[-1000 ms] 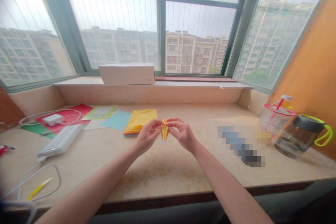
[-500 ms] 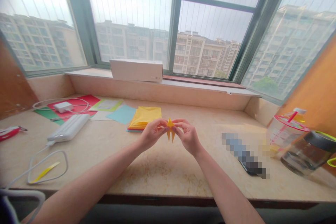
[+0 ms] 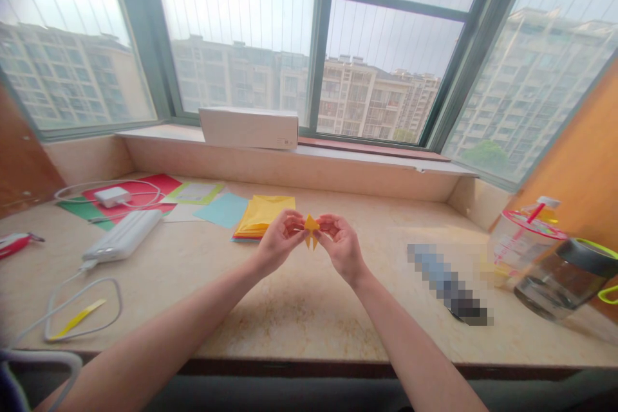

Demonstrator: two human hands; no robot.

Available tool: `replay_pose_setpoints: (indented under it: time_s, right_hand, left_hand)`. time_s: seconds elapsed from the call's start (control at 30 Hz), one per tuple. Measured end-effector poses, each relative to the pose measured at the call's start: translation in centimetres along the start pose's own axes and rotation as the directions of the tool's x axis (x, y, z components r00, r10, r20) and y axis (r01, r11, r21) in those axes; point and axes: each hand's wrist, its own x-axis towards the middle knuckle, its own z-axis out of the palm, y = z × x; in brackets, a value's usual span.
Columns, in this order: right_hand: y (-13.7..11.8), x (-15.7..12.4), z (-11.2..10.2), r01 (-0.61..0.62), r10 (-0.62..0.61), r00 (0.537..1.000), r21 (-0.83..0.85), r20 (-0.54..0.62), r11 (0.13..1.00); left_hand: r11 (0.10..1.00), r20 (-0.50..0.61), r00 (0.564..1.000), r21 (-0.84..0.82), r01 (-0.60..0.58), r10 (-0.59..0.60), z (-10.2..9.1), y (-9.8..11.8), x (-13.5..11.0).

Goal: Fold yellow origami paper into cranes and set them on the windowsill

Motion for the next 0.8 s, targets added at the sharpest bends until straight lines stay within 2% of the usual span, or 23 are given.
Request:
replay_pose_setpoints:
  time_s: [0.13, 0.23, 0.43, 0.63, 0.8]
  right_hand:
    - [-0.4, 0.0, -0.1, -0.001, 0.003, 0.998, -0.032, 0.064, 0.999]
    - [-0.6, 0.0, -0.2, 0.033, -0.028, 0.997, -0.076, 0.066, 0.997]
    - [-1.1, -0.2, -0.3, 0.018, -0.010, 0.998, -0.118, 0.065, 0.993]
    - [-1.1, -0.3, -0.3, 0.010, -0.005, 0.999, -0.120, 0.044, 0.993]
    - [-1.2, -0.3, 0.0, 0.016, -0.013, 1.000, -0.128, 0.028, 0.992]
  left_hand:
    - [1.000, 0.035, 0.999, 0.010, 0.017, -0.017, 0.1, 0.1, -0.1]
    - [1.000, 0.046, 0.999, 0.019, -0.007, 0.006, 0.2, 0.1, -0.2]
    - [0.986, 0.050, 0.997, 0.157, -0.063, 0.055, 0.2, -0.1, -0.2]
    - [0.997, 0.036, 0.998, 0.066, -0.050, 0.047, 0.2, 0.0, -0.1]
    - [0.999, -0.019, 1.000, 0.045, -0.012, 0.012, 0.5, 0.3, -0.1]
